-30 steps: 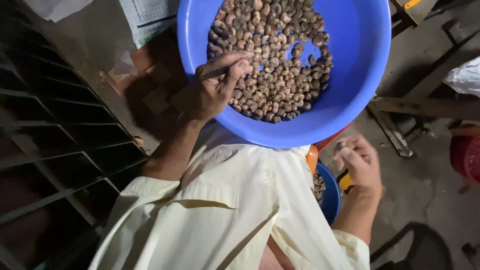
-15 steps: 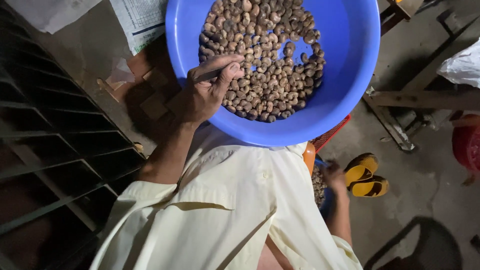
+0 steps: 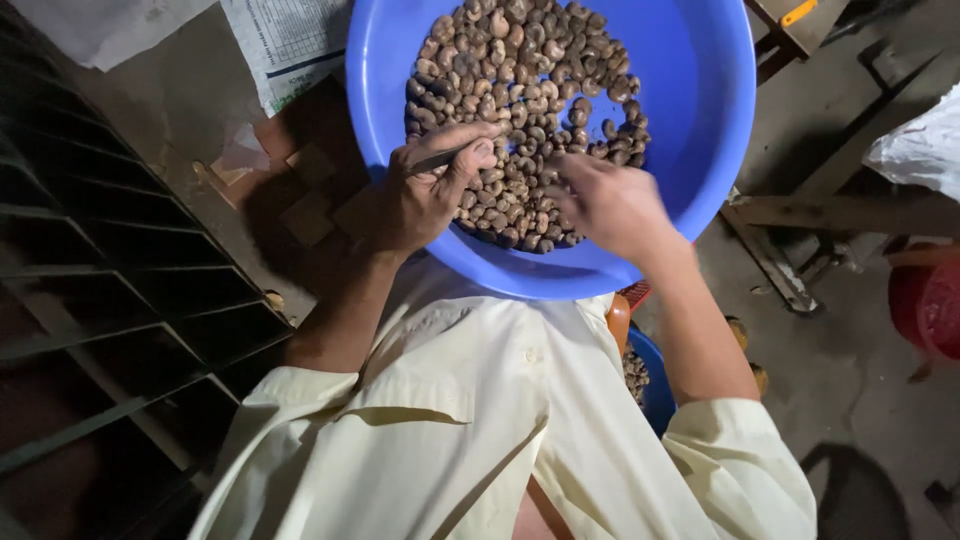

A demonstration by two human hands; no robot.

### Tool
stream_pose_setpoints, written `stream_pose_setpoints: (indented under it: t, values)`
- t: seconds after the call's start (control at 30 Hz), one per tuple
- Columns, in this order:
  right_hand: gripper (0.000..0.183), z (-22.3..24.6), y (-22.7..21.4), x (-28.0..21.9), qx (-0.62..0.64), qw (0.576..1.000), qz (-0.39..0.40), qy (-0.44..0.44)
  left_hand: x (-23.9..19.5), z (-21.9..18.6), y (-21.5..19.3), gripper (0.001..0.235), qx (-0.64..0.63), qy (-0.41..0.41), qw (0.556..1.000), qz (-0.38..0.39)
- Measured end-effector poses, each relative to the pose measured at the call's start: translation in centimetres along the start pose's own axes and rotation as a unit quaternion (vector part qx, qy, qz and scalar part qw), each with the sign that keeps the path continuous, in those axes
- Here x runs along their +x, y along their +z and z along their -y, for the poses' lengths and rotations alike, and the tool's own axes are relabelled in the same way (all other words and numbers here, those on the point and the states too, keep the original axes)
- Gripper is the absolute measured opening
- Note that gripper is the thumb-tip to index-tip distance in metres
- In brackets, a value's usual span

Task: A person uses a small knife to peel the outer skin off nuts over a large blue plastic bowl.

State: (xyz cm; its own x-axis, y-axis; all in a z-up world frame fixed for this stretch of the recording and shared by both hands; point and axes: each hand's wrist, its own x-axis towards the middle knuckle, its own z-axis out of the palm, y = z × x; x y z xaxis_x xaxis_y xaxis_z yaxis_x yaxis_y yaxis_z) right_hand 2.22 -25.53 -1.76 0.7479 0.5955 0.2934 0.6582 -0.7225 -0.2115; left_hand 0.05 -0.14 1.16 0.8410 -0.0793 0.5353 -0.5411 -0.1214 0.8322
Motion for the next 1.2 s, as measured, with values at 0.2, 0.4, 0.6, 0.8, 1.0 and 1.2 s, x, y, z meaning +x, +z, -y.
stream_pose_setpoints:
  t: [0.2, 0.4, 0.6, 0.8, 1.0, 1.2]
  values:
    - [0.027, -1.5, 10.3, 5.4, -0.13, 0.983, 0.12, -0.049, -0.4, 1.4, -0.5, 0.022, -0.021, -0.014, 1.0, -0.012]
    - [0.036, -2.5, 14.1, 4.5, -0.074, 0.967, 0.244, 0.01, -0.4, 0.2, -0.5, 0.021, -0.026, -0.006, 1.0, -0.012]
    - [0.038, -1.0, 9.7, 6.5, 0.037, 0.959, 0.272, 0.074, -0.5, 0.2, -0.2, 0.023, -0.02, -0.017, 1.0, 0.002]
    - [0.028, 0.7, 2.3, 7.7, 0.554, 0.812, 0.112, 0.147, -1.0, 1.9, -0.6, 0.03, 0.032, 0.007, 0.999, 0.009]
    - [0.044, 1.2, 1.6, 7.3, 0.641, 0.751, 0.062, 0.148, -0.8, 1.6, -0.7, 0.026, 0.041, 0.016, 0.999, 0.015]
    - [0.055, 1.4, 1.1, 7.2, 0.655, 0.743, 0.063, 0.126, -0.8, 2.1, -0.6, 0.026, 0.032, 0.041, 0.999, 0.014]
